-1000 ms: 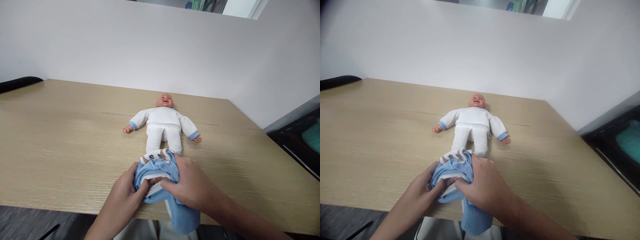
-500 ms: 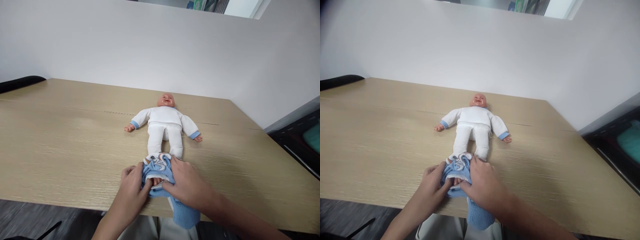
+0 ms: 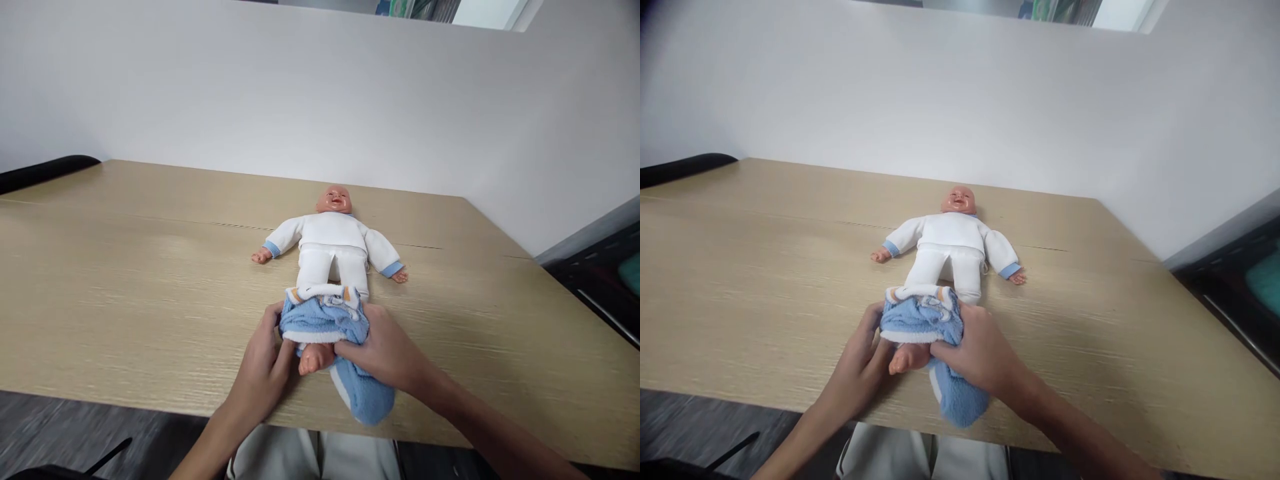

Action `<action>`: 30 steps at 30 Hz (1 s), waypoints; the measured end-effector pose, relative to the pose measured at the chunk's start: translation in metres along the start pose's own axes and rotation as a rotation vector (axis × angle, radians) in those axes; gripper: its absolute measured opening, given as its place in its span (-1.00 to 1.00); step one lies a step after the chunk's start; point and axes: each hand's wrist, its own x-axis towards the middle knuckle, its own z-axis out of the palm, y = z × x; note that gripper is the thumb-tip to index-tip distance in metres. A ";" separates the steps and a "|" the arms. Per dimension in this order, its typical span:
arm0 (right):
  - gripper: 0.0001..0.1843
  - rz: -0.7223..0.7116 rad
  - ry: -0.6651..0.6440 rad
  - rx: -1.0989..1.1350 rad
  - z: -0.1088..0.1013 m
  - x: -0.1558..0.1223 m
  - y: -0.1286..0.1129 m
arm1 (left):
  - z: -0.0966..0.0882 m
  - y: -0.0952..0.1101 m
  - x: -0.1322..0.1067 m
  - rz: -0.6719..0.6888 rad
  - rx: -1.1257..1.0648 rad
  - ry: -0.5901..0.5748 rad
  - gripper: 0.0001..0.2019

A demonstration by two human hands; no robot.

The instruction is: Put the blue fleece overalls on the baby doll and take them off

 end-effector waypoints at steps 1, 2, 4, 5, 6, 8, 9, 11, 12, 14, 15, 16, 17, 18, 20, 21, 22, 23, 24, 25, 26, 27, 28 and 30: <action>-0.89 -0.041 -0.002 -0.021 -0.003 0.005 0.003 | -0.003 0.000 0.007 -0.003 0.021 -0.006 -0.72; -0.89 -0.081 -0.014 -0.037 -0.006 0.010 0.006 | -0.005 -0.001 0.013 0.000 0.043 -0.007 -0.75; -0.87 -0.134 -0.075 -0.040 -0.015 0.021 0.010 | -0.011 0.000 0.026 0.038 0.085 -0.014 -0.76; -0.86 -0.151 -0.129 -0.023 -0.020 0.025 0.013 | -0.014 0.000 0.031 0.060 0.101 -0.028 -0.75; -0.81 -0.165 -0.188 0.001 -0.025 0.028 0.015 | -0.018 0.002 0.035 0.076 0.113 -0.049 -0.74; -0.66 -0.184 -0.270 0.051 -0.034 0.031 0.021 | -0.024 0.007 0.041 0.070 0.116 -0.114 -0.75; -0.59 -0.181 -0.280 0.082 -0.037 0.030 0.026 | -0.028 0.010 0.042 0.054 0.114 -0.146 -0.75; -0.55 -0.149 -0.243 0.205 -0.043 0.027 0.038 | -0.035 0.015 0.042 0.021 0.113 -0.200 -0.77; -0.60 -0.132 -0.217 0.299 -0.045 0.024 0.045 | -0.038 0.018 0.041 0.010 0.117 -0.229 -0.76; -0.70 -0.107 -0.177 0.490 -0.049 0.021 0.061 | -0.045 0.020 0.039 0.001 0.122 -0.297 -0.72; -0.72 -0.088 -0.164 0.563 -0.050 0.020 0.069 | -0.048 0.021 0.038 -0.001 0.122 -0.336 -0.67; -0.72 -0.060 -0.154 0.620 -0.051 0.020 0.075 | -0.051 0.021 0.037 -0.004 0.119 -0.377 -0.60; -0.70 -0.022 -0.146 0.669 -0.051 0.020 0.081 | -0.053 0.021 0.038 -0.007 0.113 -0.410 -0.53; -0.66 0.020 -0.148 0.718 -0.051 0.021 0.086 | -0.054 0.021 0.038 -0.008 0.105 -0.426 -0.47; -0.54 0.090 -0.170 0.818 -0.049 0.022 0.090 | -0.054 0.023 0.043 0.019 0.118 -0.387 -0.42; -0.49 0.113 -0.178 0.860 -0.047 0.023 0.090 | -0.053 0.025 0.048 0.055 0.147 -0.349 -0.40; -0.44 0.130 -0.185 0.890 -0.045 0.023 0.090 | -0.051 0.029 0.054 0.099 0.191 -0.313 -0.39; -0.40 0.144 -0.192 0.912 -0.044 0.023 0.089 | -0.048 0.035 0.062 0.144 0.243 -0.301 -0.39; -0.38 0.152 -0.199 0.925 -0.042 0.023 0.088 | -0.045 0.042 0.072 0.189 0.302 -0.319 -0.39; -0.37 0.153 -0.206 0.930 -0.041 0.023 0.087 | -0.041 0.049 0.083 0.224 0.360 -0.369 -0.40; -0.37 0.149 -0.218 0.926 -0.041 0.023 0.087 | -0.036 0.058 0.096 0.249 0.420 -0.447 -0.42; -0.37 0.142 -0.230 0.915 -0.042 0.023 0.087 | -0.031 0.066 0.110 0.288 0.492 -0.534 -0.44; -0.37 0.133 -0.242 0.899 -0.043 0.023 0.088 | -0.026 0.073 0.125 0.316 0.571 -0.629 -0.47; -0.37 0.114 -0.261 0.861 -0.048 0.023 0.091 | -0.015 0.082 0.153 0.300 0.562 -0.861 -0.50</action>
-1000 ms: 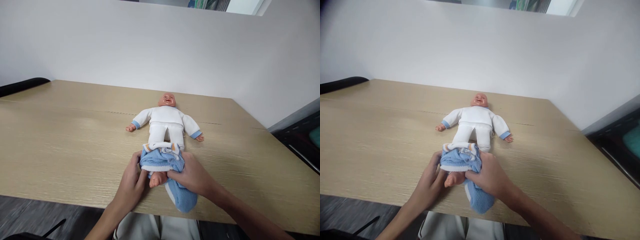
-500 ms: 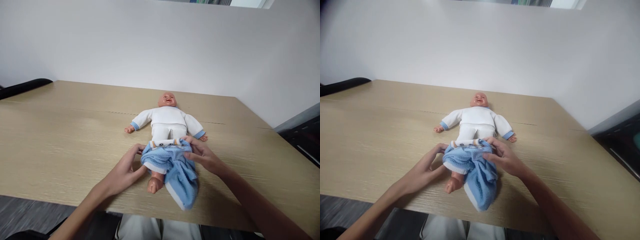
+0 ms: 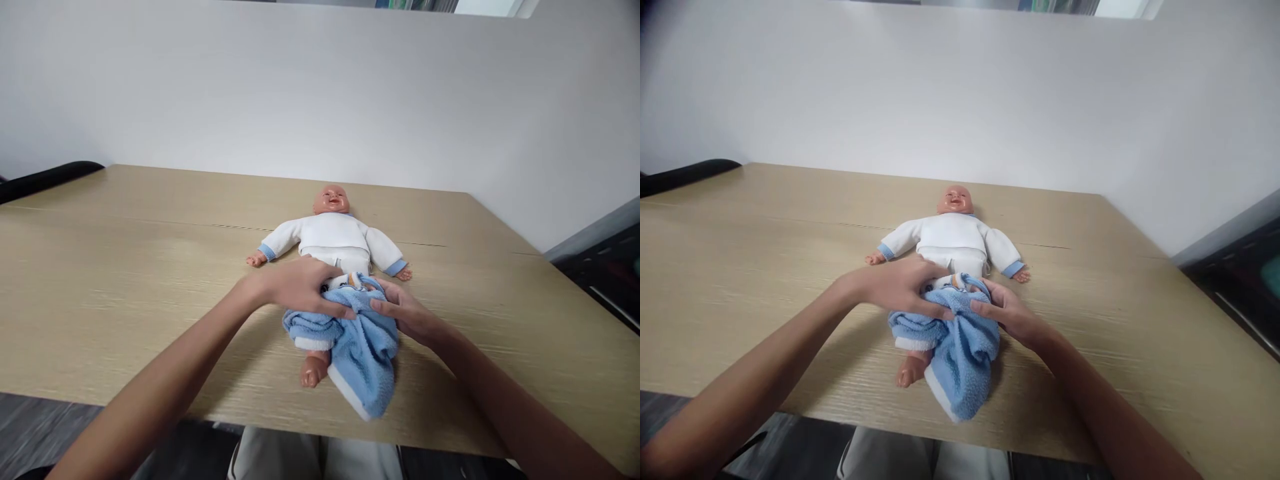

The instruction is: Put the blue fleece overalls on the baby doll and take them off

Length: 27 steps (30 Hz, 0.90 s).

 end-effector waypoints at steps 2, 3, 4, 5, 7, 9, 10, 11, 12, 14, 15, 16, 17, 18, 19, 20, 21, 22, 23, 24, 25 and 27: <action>-0.42 0.007 -0.043 -0.069 -0.005 -0.003 -0.005 | -0.010 -0.006 0.020 0.067 -0.169 -0.184 -0.54; -0.47 0.016 -0.086 -0.124 -0.007 -0.006 -0.009 | -0.011 -0.010 0.028 0.097 -0.261 -0.246 -0.57; -0.52 0.031 -0.148 -0.202 -0.008 -0.009 -0.013 | -0.010 -0.014 0.034 0.123 -0.341 -0.291 -0.59; -0.56 0.046 -0.220 -0.292 -0.008 -0.013 -0.016 | -0.008 -0.018 0.039 0.147 -0.411 -0.318 -0.61; -0.61 0.062 -0.331 -0.429 -0.006 -0.020 -0.021 | 0.002 -0.025 0.044 0.190 -0.527 -0.334 -0.64; -0.62 0.030 -0.315 -0.399 -0.002 -0.024 -0.019 | 0.012 -0.030 0.045 0.211 -0.612 -0.338 -0.66; -0.60 -0.003 -0.241 -0.318 -0.001 -0.026 -0.017 | 0.016 -0.031 0.045 0.207 -0.644 -0.343 -0.66; -0.57 -0.035 -0.141 -0.213 0.000 -0.026 -0.014 | 0.018 -0.032 0.045 0.196 -0.673 -0.356 -0.65; -0.53 -0.053 -0.040 -0.116 0.001 -0.026 -0.011 | 0.020 -0.033 0.045 0.185 -0.702 -0.382 -0.63; -0.47 -0.044 0.105 0.001 0.003 -0.025 -0.008 | 0.021 -0.035 0.045 0.167 -0.749 -0.460 -0.58; -0.46 -0.012 0.121 0.011 0.003 -0.025 -0.008 | 0.021 -0.036 0.045 0.163 -0.760 -0.498 -0.56; -0.47 0.025 0.094 -0.008 0.003 -0.025 -0.010 | 0.020 -0.037 0.045 0.162 -0.766 -0.526 -0.55; -0.49 0.056 0.030 -0.047 0.003 -0.025 -0.013 | 0.019 -0.038 0.045 0.164 -0.770 -0.535 -0.55; -0.51 0.077 -0.047 -0.093 0.004 -0.026 -0.016 | 0.019 -0.039 0.045 0.168 -0.777 -0.526 -0.56; -0.53 0.093 -0.131 -0.137 0.004 -0.026 -0.019 | 0.018 -0.040 0.045 0.178 -0.789 -0.505 -0.57; -0.54 0.108 -0.214 -0.171 0.004 -0.027 -0.022 | 0.018 -0.040 0.045 0.192 -0.805 -0.481 -0.58; -0.55 0.121 -0.279 -0.189 0.004 -0.028 -0.024 | 0.018 -0.040 0.045 0.208 -0.820 -0.464 -0.59; -0.56 0.133 -0.317 -0.192 0.004 -0.029 -0.025 | 0.017 -0.040 0.045 0.222 -0.828 -0.458 -0.58; -0.56 0.140 -0.324 -0.181 0.003 -0.030 -0.024 | 0.017 -0.040 0.045 0.231 -0.831 -0.468 -0.57; -0.55 0.134 -0.295 -0.164 0.002 -0.031 -0.023 | 0.017 -0.039 0.045 0.229 -0.824 -0.493 -0.56; -0.55 0.111 -0.231 -0.143 0.001 -0.031 -0.020 | 0.017 -0.039 0.045 0.216 -0.806 -0.526 -0.55; -0.54 0.048 -0.072 -0.108 -0.002 -0.032 -0.014 | 0.016 -0.040 0.045 0.187 -0.752 -0.578 -0.55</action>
